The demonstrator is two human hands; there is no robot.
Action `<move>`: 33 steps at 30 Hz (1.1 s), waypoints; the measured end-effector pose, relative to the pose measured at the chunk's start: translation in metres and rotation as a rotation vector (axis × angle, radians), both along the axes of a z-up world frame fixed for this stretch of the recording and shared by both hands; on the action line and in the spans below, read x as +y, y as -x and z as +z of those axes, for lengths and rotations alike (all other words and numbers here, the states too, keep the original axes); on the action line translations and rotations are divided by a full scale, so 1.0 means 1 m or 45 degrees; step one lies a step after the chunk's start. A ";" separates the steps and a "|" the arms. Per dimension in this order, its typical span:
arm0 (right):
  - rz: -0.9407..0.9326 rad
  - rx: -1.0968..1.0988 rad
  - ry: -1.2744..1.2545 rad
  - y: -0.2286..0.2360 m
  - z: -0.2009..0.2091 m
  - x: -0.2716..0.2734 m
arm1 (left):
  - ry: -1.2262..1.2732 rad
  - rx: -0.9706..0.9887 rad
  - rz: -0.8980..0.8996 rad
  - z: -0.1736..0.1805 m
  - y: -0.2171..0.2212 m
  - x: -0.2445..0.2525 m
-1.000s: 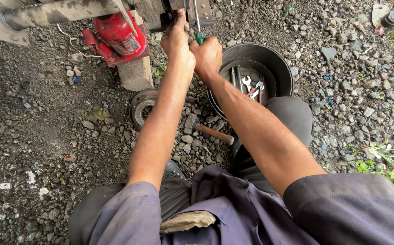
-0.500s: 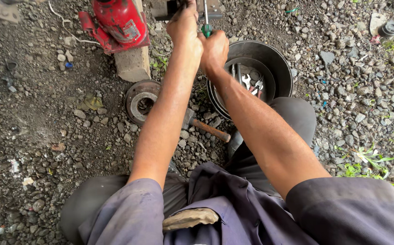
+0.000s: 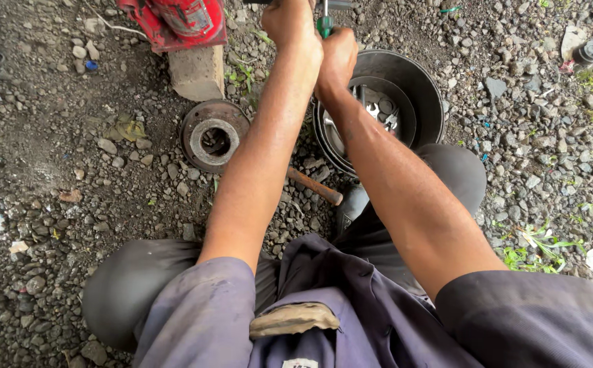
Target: The person manipulates vehicle brake and hub components using a wrench, hammer, and screwdriver while sitting on the ground.
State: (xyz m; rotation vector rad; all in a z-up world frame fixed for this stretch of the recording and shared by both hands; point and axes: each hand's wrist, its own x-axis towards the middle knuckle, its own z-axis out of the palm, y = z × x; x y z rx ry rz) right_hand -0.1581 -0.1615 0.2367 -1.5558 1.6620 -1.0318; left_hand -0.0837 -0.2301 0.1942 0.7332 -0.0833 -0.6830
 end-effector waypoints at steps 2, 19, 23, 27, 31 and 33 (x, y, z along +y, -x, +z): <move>0.009 -0.003 -0.010 0.001 0.000 0.000 | -0.030 0.022 -0.029 0.003 0.001 0.003; -0.063 0.058 -0.196 -0.006 0.014 -0.001 | -0.098 -0.293 0.200 0.020 -0.008 0.051; 0.028 -0.003 -0.316 -0.005 0.016 -0.002 | -0.123 -0.116 0.061 0.018 -0.025 0.062; -0.007 -0.082 -0.280 -0.013 0.010 -0.005 | -0.273 -0.114 -0.004 0.008 -0.025 0.073; -0.015 -0.242 -0.385 -0.009 0.016 -0.001 | -0.490 -0.101 -0.182 0.010 -0.022 0.080; 0.007 -0.446 -0.431 -0.006 0.021 0.009 | -0.472 -0.133 -0.229 0.010 -0.023 0.084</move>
